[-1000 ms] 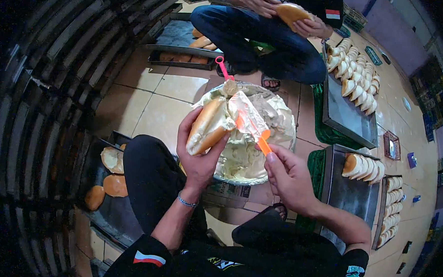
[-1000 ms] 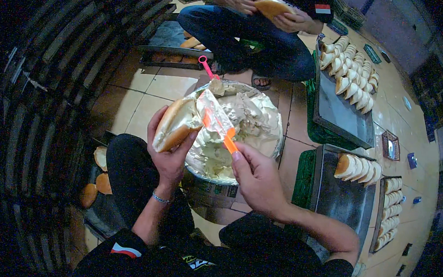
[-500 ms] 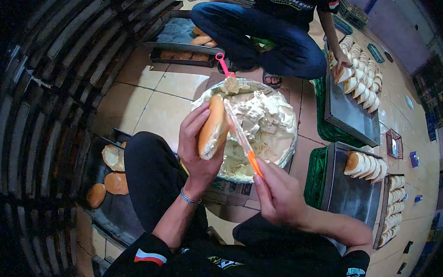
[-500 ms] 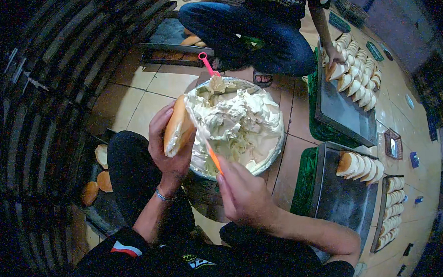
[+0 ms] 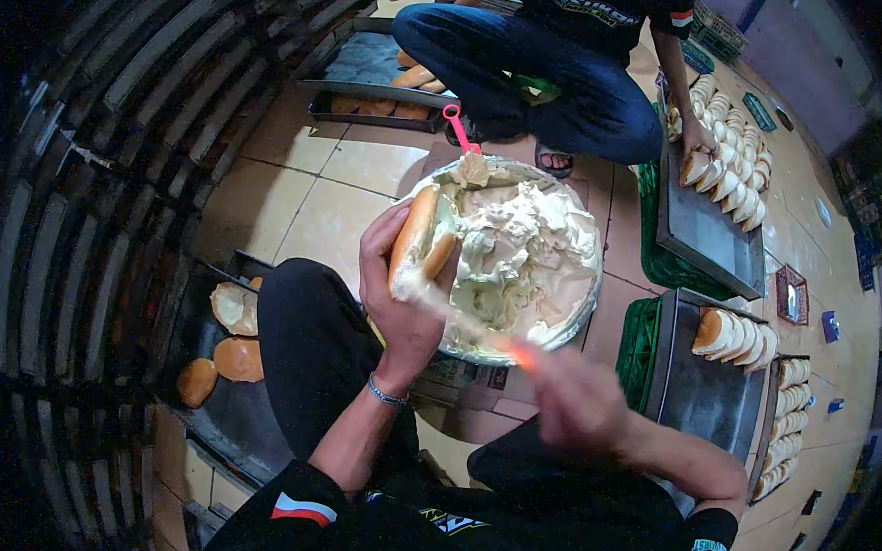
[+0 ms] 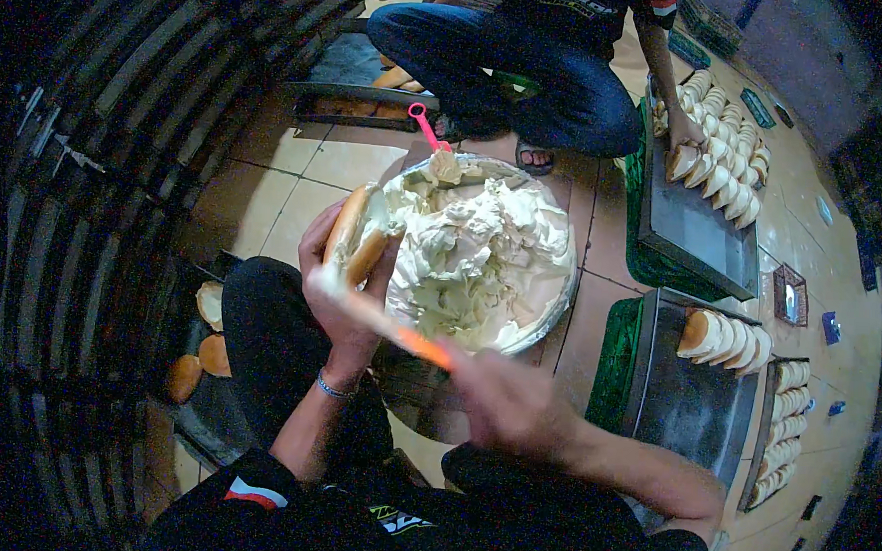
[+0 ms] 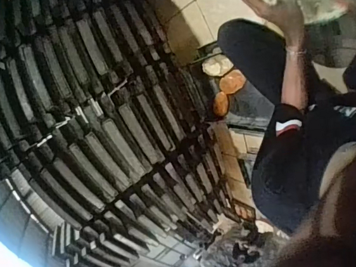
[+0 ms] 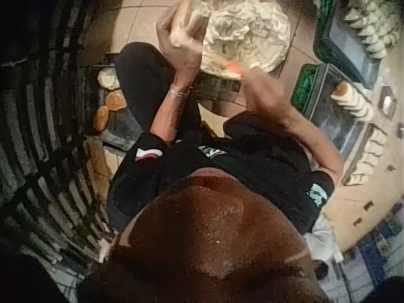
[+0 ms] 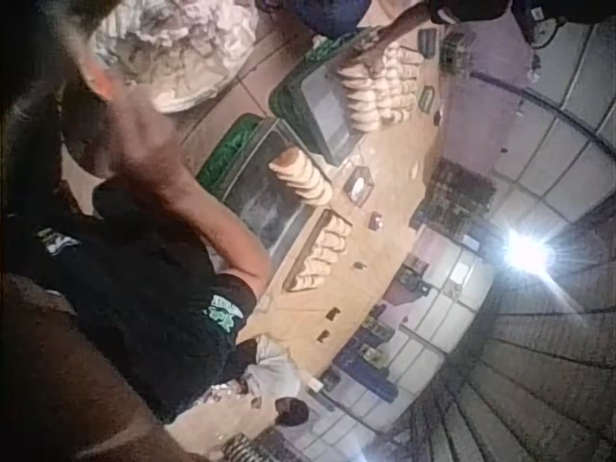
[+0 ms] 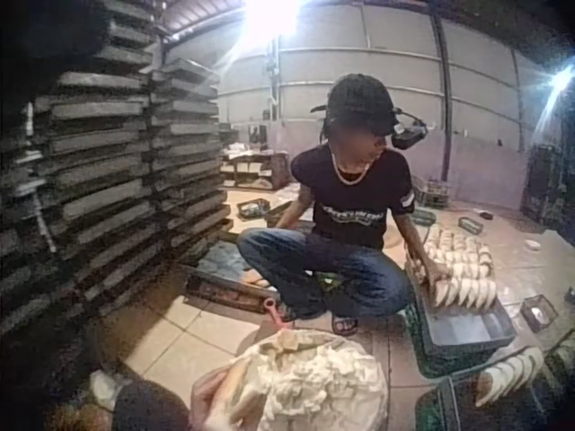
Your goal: The person picks up a bun from a tray, spreads cream on the inside using a spatula, and places the filled bun onto another tray.
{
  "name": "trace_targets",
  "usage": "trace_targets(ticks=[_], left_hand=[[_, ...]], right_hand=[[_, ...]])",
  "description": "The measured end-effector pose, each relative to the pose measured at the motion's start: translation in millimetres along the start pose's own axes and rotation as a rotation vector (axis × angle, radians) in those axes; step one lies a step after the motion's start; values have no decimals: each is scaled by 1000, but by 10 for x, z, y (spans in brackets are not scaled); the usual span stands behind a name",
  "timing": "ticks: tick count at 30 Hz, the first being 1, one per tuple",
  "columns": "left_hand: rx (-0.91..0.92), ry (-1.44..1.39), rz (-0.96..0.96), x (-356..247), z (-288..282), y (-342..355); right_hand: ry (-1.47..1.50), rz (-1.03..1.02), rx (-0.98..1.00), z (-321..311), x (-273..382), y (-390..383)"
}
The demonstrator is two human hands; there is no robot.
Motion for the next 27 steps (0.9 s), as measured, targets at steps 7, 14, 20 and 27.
trace_targets(ticks=[7,14,20,27], left_hand=[[106,-175,-175,93,81,-92],[205,-1004,-909,578,197,-332],[240,-1203,-1112,570,348,-460],[313,-1055,-1116,621,491,-566]], right_hand=[[-112,62,-368,-365,-420,283],[-32,599,-285,-674,-1555,-109],[-498,514,599,381,-2390,-487],[-372,258,-36,-172,-1984,4]])
Point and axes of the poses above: each hand's wrist, its own y-axis towards the middle knuckle, its own z-axis out of the palm, x = y × z, the point moved 10 cm from there along y, towards the middle knuckle, and after that the axes turned 5 degrees about -z, right-handed, at the moved point
